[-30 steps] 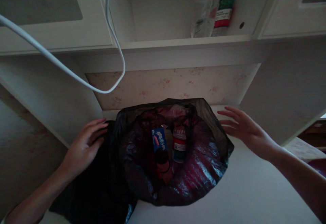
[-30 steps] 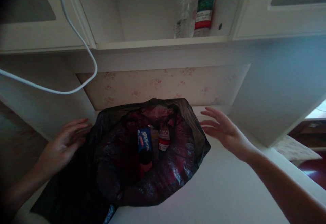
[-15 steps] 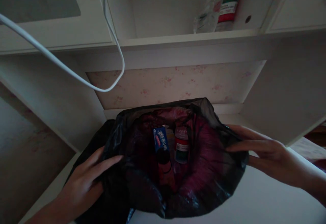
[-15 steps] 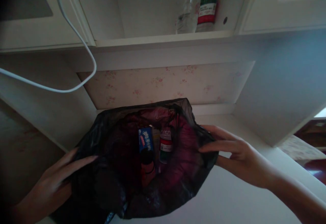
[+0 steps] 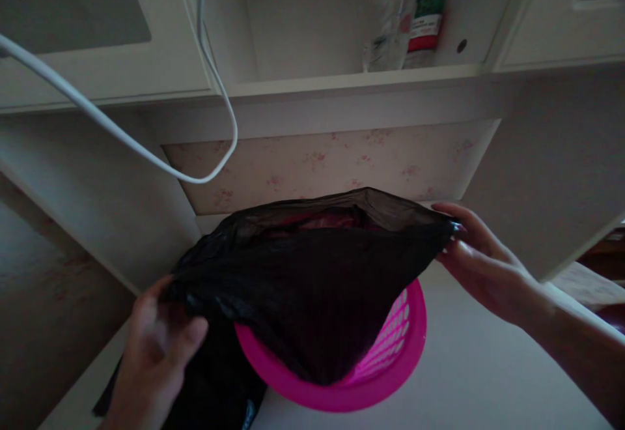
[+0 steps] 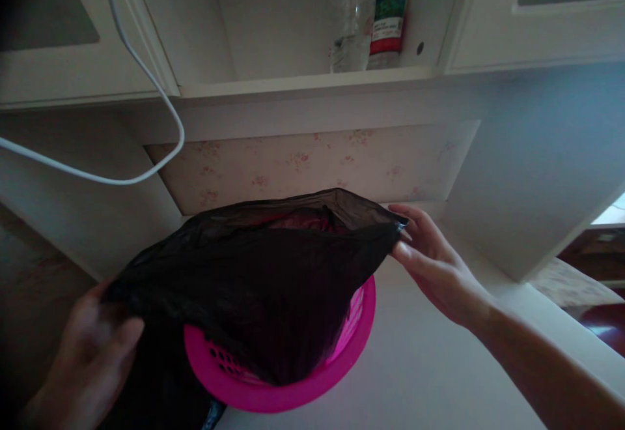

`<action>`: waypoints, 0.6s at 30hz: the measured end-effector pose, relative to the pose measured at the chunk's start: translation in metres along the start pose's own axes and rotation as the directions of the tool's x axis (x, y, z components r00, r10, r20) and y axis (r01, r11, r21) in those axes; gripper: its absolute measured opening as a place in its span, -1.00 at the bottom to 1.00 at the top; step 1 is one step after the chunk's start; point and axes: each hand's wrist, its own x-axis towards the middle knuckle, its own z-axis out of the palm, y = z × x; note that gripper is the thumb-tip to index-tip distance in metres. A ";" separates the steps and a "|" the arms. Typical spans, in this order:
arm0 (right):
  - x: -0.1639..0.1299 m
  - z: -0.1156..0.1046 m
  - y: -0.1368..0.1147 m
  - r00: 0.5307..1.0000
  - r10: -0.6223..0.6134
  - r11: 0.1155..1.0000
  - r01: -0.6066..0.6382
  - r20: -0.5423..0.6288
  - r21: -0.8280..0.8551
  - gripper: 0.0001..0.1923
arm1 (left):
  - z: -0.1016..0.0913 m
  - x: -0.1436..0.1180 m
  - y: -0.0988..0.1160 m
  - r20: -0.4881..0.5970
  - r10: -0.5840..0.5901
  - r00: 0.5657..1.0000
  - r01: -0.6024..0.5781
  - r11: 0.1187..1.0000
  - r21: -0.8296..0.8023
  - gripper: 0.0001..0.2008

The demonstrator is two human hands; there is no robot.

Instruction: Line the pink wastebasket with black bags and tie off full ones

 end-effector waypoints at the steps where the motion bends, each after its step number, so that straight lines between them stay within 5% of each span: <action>1: 0.000 0.001 0.005 0.998 0.000 1.000 0.000 0.068 0.003 -0.12 | 0.005 -0.009 -0.001 0.040 0.049 0.998 -0.048 0.999 -0.023 -0.31; 4: 0.002 0.010 0.010 0.974 0.030 0.999 -0.020 0.223 -0.050 0.21 | 0.022 -0.026 0.000 0.189 0.068 0.980 -0.071 0.997 0.007 -0.12; 9: 0.025 0.035 0.006 0.981 0.072 0.993 -0.054 0.181 -0.103 -0.31 | 0.057 -0.001 0.014 0.280 0.012 0.960 -0.003 0.999 -0.033 -0.27; 12: 0.046 0.037 0.013 0.993 0.089 0.991 -0.081 0.073 -0.109 -0.42 | 0.071 0.028 0.016 0.330 -0.038 0.943 0.084 0.988 -0.126 -0.35; 14: 0.061 0.033 0.019 0.996 0.091 0.991 -0.091 -0.011 -0.101 -0.28 | 0.076 0.048 0.015 0.282 -0.074 0.956 0.123 0.979 -0.161 -0.36; 18: 0.092 0.025 0.024 0.984 0.173 0.979 -0.175 -0.032 -0.107 0.30 | 0.084 0.096 0.012 0.016 -0.031 0.999 0.032 0.997 -0.073 -0.19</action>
